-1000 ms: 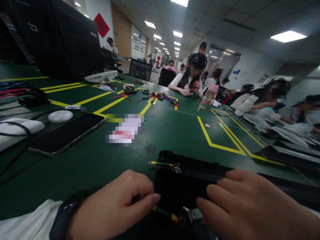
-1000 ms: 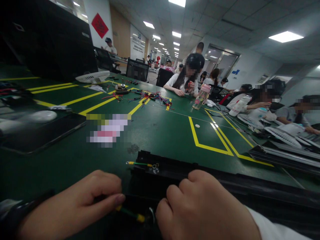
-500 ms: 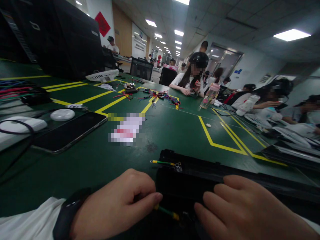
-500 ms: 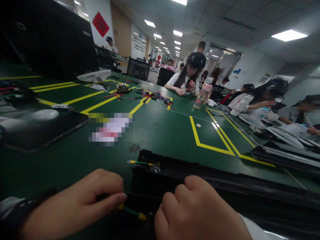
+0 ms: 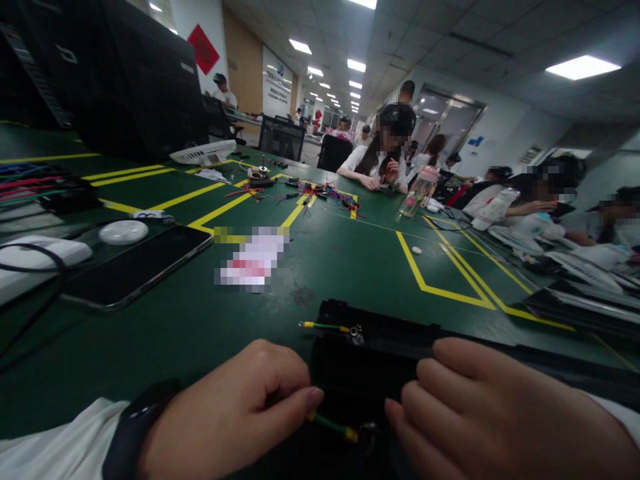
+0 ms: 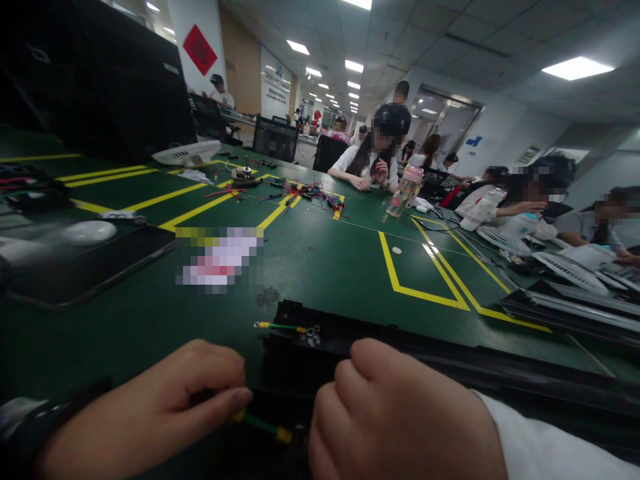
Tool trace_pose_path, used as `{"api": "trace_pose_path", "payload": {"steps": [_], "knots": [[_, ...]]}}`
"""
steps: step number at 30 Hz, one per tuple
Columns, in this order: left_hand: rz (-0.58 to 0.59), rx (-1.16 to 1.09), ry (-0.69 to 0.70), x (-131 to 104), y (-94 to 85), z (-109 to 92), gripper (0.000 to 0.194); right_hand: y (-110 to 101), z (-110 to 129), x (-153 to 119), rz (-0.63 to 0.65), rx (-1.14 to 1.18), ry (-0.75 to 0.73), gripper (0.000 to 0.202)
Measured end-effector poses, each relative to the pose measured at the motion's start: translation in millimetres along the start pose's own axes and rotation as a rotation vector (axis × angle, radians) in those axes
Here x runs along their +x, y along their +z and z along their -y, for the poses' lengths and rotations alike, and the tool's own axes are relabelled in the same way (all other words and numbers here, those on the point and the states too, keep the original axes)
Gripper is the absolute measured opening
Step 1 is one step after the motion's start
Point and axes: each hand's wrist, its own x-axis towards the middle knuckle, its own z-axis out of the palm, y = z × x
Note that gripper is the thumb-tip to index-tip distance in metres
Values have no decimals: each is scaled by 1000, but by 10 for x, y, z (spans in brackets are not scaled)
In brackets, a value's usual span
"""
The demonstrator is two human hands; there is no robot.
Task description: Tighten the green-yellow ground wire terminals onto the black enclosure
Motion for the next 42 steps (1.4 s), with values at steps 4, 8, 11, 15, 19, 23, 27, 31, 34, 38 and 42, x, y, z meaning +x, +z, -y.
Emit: {"api": "trace_pose_path", "payload": {"steps": [4, 8, 11, 15, 19, 23, 27, 31, 34, 38, 42], "knots": [[-8, -16, 3, 6, -3, -3, 40, 26, -26, -72, 3, 67, 85, 20], [-2, -13, -9, 7, -17, -18, 39, 59, -59, -141, 21, 190, 135, 16], [9, -10, -4, 2, -23, -18, 40, 82, -47, -157, -35, 212, 150, 21], [-7, -7, -1, 8, -17, -3, 40, 88, -13, -138, -89, 199, 156, 25], [-3, -14, 5, 18, -16, -5, 40, 78, 16, -91, -109, 193, 148, 29], [10, -24, -6, 8, -13, -20, 40, 54, 26, -30, -103, 196, 100, 30], [-10, -31, 6, -1, -4, -13, 40, 31, -2, 3, -69, 176, 37, 23], [0, -24, -5, -4, -5, -11, 40, 6, -35, 22, -42, 135, -21, 23], [1, -20, -12, -4, -3, -14, 39, -8, -41, 32, -38, 87, -78, 25], [-1, -12, -9, -4, 0, -8, 39, -30, -67, 38, -75, -15, -171, 15], [15, 1, -11, -6, -17, -7, 41, -34, -154, -31, -118, 30, -108, 10]]}}
